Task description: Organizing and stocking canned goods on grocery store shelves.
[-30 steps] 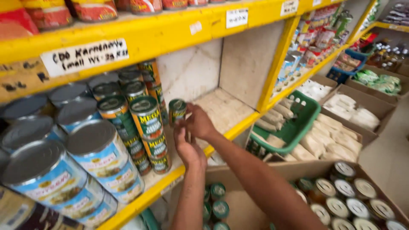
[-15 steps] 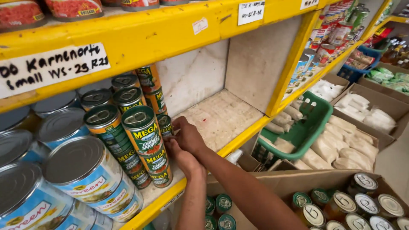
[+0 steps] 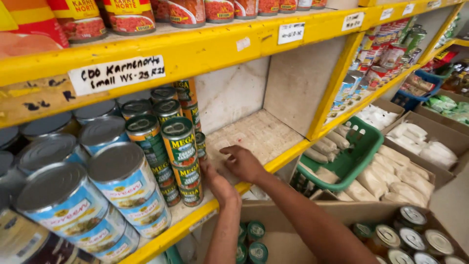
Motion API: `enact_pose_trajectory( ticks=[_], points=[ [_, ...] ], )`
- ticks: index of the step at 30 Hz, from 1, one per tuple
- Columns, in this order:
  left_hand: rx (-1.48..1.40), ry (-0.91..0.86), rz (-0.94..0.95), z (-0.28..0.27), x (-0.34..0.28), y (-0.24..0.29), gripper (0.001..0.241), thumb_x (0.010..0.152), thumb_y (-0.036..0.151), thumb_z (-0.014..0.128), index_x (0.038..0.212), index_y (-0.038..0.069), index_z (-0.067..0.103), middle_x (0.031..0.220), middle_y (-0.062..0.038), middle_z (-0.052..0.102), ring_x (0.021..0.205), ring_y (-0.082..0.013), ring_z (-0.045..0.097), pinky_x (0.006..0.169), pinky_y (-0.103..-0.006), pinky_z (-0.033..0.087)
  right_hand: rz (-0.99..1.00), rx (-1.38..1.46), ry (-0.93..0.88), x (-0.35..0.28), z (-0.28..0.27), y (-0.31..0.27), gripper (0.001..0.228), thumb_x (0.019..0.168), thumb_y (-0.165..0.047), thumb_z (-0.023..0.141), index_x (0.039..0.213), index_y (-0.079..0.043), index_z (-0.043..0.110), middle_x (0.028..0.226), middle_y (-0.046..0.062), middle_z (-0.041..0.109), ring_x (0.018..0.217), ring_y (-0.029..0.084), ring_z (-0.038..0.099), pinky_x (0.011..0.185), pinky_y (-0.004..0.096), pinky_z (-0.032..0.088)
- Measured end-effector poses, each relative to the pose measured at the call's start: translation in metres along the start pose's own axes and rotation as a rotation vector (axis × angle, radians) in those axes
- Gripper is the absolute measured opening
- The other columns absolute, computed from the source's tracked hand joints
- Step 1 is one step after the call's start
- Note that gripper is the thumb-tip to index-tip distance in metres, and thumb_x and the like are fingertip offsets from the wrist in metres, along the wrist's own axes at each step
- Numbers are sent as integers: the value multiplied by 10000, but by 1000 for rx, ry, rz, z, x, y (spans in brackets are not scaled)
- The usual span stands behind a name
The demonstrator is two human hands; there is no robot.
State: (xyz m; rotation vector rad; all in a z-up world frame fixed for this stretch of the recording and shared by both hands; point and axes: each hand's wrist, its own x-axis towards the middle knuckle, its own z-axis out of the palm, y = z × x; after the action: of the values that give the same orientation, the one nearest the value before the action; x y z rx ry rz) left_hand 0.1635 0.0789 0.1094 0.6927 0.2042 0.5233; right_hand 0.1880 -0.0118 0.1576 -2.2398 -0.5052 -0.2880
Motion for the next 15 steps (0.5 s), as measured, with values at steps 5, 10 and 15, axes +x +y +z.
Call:
enact_pose_trajectory(
  ticks=[5,10,15],
  points=[
    [64,-135,-118,-6,-47,-14,488,1003,238,477,1454,56,508,1451,-97,555,1315,-210,518,1106,-358,382,-31,-35,57,-50,-46,12,319,862,-108,686,1176,-60,716,1121,154,739,915,256,740,787,362,598],
    [265,-388,-62,-7,-111,-20,362,1037,238,583,1321,14,610,1253,-114,676,1175,-209,629,1042,-337,485,32,-80,12,-116,-100,9,226,918,-168,688,1115,-61,720,1011,142,765,893,245,755,789,366,597],
    [478,-675,-315,-50,-142,-64,267,998,240,649,1173,40,679,1025,-73,700,853,-159,660,738,-322,548,136,-314,-325,-185,-128,11,230,906,-267,694,1070,-113,741,963,146,759,867,316,726,778,442,564]
  ],
)
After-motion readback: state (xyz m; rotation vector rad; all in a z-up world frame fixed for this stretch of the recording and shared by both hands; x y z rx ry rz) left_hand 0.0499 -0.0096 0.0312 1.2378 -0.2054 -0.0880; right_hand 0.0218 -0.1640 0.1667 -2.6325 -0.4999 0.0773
